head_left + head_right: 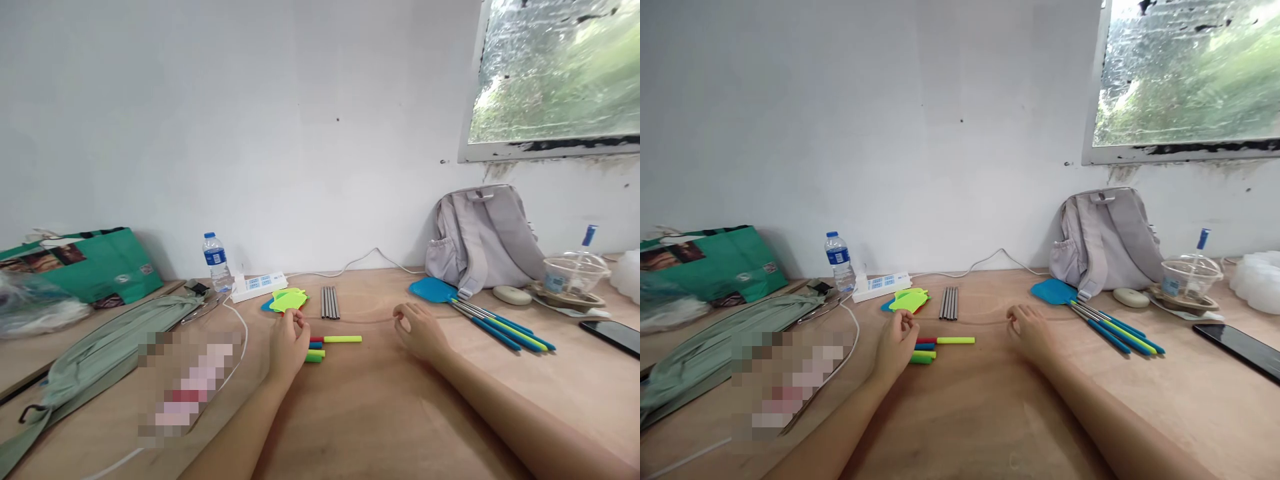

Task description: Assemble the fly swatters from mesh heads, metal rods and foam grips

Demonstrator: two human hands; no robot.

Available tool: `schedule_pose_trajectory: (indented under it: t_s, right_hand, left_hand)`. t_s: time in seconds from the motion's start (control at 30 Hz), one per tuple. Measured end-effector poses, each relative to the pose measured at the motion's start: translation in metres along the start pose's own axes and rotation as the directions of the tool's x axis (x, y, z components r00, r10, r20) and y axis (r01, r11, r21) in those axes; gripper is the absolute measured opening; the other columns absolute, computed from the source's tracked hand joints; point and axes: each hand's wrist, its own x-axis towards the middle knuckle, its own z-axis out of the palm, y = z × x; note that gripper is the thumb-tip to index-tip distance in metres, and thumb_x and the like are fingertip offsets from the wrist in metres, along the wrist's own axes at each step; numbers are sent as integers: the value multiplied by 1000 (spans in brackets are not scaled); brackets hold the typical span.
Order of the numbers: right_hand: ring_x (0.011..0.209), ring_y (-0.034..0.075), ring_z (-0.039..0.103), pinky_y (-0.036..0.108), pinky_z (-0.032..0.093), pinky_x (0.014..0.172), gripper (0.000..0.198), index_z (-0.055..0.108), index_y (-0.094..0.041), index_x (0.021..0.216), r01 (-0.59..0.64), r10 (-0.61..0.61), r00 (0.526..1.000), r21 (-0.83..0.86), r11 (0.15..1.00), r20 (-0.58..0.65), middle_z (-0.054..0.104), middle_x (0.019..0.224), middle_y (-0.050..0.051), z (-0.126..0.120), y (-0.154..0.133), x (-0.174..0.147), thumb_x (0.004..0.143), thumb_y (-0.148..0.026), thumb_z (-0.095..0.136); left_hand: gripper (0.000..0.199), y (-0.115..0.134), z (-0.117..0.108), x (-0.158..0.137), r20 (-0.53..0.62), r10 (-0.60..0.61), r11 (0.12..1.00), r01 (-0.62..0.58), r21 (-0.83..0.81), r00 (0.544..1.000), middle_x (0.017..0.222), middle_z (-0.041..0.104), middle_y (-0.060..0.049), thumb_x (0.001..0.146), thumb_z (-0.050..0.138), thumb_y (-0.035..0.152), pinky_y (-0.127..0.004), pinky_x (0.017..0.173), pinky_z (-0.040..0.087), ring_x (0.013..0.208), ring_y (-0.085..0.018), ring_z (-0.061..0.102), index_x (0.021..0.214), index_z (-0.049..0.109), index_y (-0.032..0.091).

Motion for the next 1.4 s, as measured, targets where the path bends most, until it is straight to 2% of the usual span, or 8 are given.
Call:
schedule_pose_trajectory:
  t_s: [0.13,0.27,0.53,0.73,0.87,1.0,1.2,1.4]
  right_hand:
    - [70,18,51,30,36,67,11,51,-20,74,133,-142,982,81,988,121,57,71,4,4,-16,-4,70,-14,43]
    - [67,17,50,28,35,63,13,49,-20,74,94,-113,977,113,989,183,56,72,3,8,-8,-5,67,-12,43]
    - [70,15,50,26,37,62,19,50,-19,83,96,-144,966,220,971,214,55,83,4,39,-19,18,69,-9,42]
    - [94,16,50,29,38,82,38,49,-18,98,210,-289,934,333,919,209,54,101,7,71,-38,52,69,2,34]
    - [96,16,49,28,37,85,36,53,-18,94,260,-355,905,355,898,234,53,101,7,79,-45,65,70,2,35]
    - [94,17,48,30,36,84,30,54,-20,91,284,-385,884,349,893,265,54,100,5,76,-45,68,72,-3,39]
    - [87,18,48,30,35,80,17,55,-18,81,245,-336,897,308,919,289,54,94,6,74,-42,66,71,-9,45]
    - [73,18,48,29,36,69,5,52,-16,74,-8,-65,962,263,965,267,53,77,7,83,-21,64,72,-16,47]
  left_hand:
    - [10,-12,-4,8,4,-98,990,97,98,995,72,54,1,68,44,14,-27,63,37,70,-17,51,76,45,20]
    - [8,-13,-5,10,97,-178,969,158,188,979,72,57,0,69,44,15,-28,63,34,70,-17,52,70,49,20]
    - [15,-4,-2,5,180,-164,958,113,262,970,73,57,-2,72,44,17,-29,66,34,74,-19,50,62,55,19]
    - [18,-3,5,-2,266,56,987,-93,129,962,76,57,-2,71,46,12,-32,75,36,82,-19,50,67,61,20]
    - [24,7,11,-10,340,203,968,-241,74,918,89,59,-3,72,47,14,-33,81,37,89,-20,48,84,65,23]
    - [29,17,19,-16,386,255,943,-316,102,886,94,58,-5,73,48,17,-35,84,36,94,-22,47,96,64,23]
    - [28,16,25,-18,438,264,926,-354,135,859,93,58,-5,75,45,16,-35,82,37,93,-21,46,96,64,23]
    - [24,15,26,-17,450,278,925,-364,113,848,92,60,-4,77,43,15,-35,81,37,94,-20,47,91,62,21]
